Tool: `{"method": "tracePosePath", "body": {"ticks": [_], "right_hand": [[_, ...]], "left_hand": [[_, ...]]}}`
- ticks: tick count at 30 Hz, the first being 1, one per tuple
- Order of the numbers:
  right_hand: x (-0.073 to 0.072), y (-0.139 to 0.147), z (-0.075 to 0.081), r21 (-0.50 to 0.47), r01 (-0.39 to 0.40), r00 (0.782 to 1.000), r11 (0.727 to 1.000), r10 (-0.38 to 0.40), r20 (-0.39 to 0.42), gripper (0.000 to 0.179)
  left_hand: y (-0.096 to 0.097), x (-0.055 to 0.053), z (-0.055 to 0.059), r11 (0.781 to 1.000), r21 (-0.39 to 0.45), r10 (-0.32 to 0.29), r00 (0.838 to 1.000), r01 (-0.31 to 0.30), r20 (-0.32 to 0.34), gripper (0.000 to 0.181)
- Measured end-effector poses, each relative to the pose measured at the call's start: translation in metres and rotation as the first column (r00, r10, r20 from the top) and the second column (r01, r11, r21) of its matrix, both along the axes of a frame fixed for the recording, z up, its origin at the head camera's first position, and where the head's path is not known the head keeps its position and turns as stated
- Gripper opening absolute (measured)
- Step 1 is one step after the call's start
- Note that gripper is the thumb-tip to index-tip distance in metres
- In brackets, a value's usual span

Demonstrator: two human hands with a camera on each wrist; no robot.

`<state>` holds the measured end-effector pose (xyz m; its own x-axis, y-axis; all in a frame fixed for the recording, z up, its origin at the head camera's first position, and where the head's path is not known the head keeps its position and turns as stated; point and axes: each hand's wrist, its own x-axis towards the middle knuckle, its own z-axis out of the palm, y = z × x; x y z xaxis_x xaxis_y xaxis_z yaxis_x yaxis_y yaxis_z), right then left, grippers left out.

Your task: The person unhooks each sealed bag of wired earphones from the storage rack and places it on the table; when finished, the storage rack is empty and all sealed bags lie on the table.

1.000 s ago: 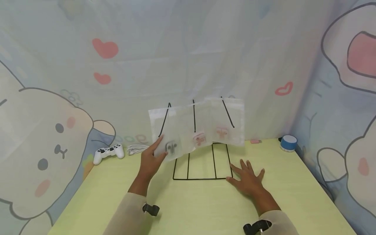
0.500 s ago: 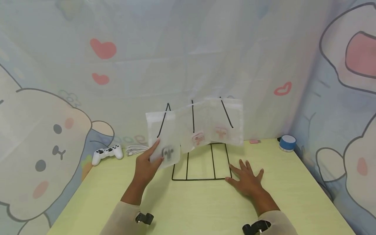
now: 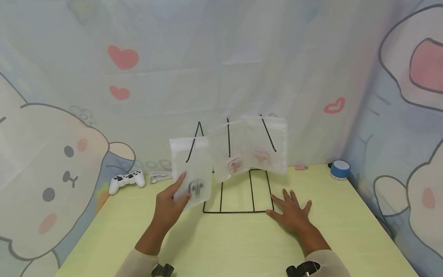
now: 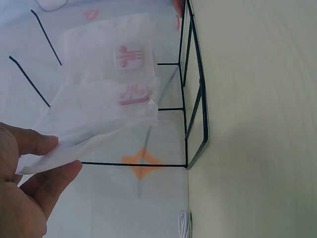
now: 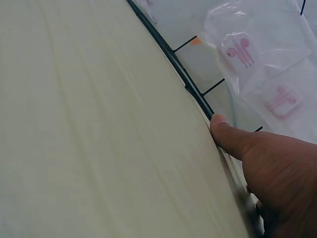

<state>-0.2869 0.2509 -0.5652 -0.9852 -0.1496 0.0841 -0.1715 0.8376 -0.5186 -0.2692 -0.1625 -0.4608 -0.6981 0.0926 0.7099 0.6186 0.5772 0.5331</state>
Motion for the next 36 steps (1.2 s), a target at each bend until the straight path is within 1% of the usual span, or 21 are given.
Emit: {"method": "tracePosePath", "body": {"ticks": [3,8,15,20,23,26,33,36], "right_hand": [[0.000,0.000,-0.001,-0.008,-0.001,1.000,1.000,0.001,0.005,0.080],[0.000,0.001,-0.002,-0.010,0.001,1.000,1.000,-0.001,0.010,0.080],[0.000,0.001,-0.003,-0.018,-0.002,1.000,1.000,0.002,0.009,0.080],[-0.002,0.002,-0.004,0.002,-0.003,1.000,1.000,0.003,0.003,0.081],[-0.002,0.002,-0.003,-0.002,-0.004,1.000,1.000,0.004,0.002,0.080],[-0.001,0.002,-0.002,-0.011,-0.005,1.000,1.000,0.005,0.002,0.080],[0.000,0.001,-0.002,-0.018,-0.007,1.000,1.000,0.007,0.009,0.079],[0.000,0.001,-0.002,-0.022,-0.007,1.000,1.000,0.007,0.003,0.079]], "left_hand": [[-0.001,0.005,0.001,1.000,-0.005,-0.012,1.000,0.012,-0.001,0.071],[-0.003,0.013,0.003,0.999,0.018,-0.040,0.998,0.039,0.040,0.071],[-0.006,0.025,0.002,0.999,-0.009,-0.036,0.998,0.037,0.045,0.074],[-0.009,0.034,0.002,0.999,-0.002,-0.051,0.996,0.052,0.076,0.075],[-0.010,0.039,0.002,0.998,0.004,-0.063,0.994,0.063,0.091,0.075],[-0.012,0.044,0.000,0.997,0.016,-0.072,0.993,0.071,0.094,0.074],[-0.016,0.054,-0.005,0.998,0.031,-0.062,0.995,0.060,0.080,0.074],[-0.019,0.058,-0.008,0.996,0.037,-0.081,0.994,0.078,0.080,0.073]]}}
